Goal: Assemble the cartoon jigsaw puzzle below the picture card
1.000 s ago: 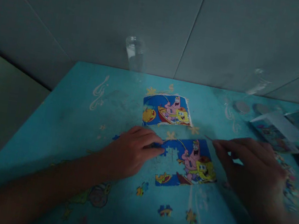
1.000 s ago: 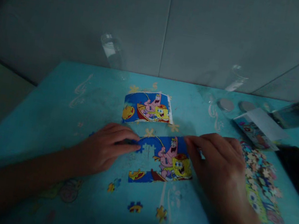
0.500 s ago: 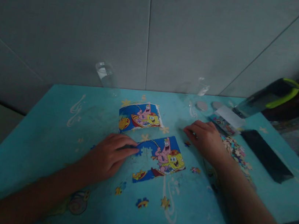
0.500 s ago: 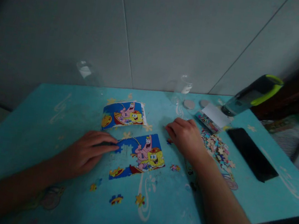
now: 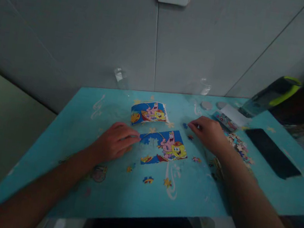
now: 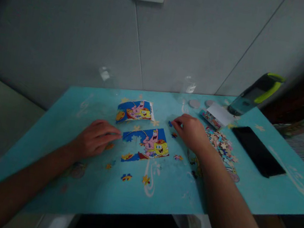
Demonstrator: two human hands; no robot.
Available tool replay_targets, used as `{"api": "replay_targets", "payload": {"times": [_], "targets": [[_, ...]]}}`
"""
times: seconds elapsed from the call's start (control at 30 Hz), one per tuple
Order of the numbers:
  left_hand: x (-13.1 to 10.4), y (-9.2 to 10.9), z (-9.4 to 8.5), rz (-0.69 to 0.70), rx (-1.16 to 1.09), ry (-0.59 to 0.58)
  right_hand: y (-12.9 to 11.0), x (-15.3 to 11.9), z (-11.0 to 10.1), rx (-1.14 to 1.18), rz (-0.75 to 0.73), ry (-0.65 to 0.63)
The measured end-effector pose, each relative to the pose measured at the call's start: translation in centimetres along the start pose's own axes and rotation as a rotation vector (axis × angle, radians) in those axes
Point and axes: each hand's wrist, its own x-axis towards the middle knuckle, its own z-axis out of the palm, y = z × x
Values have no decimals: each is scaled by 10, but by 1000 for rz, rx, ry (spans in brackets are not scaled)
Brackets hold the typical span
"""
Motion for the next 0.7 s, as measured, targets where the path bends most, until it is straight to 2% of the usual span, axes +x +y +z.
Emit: {"api": "replay_targets", "payload": {"times": [0.1, 0.2, 0.5, 0.6, 0.7], "targets": [[-4, -3, -8, -41, 3, 64, 3, 0, 4, 35, 15, 32], [-10, -10, -15, -184, -86, 195, 5, 1, 11, 69, 34, 49], [-21, -35, -25, -445, -160, 494, 1, -5, 21, 102, 75, 105], [-24, -37, -27, -512, -182, 492, 0, -9, 20, 105, 112, 131], [-24, -33, -24, -526, -214, 421, -1, -10, 19, 100, 155, 151]]}}
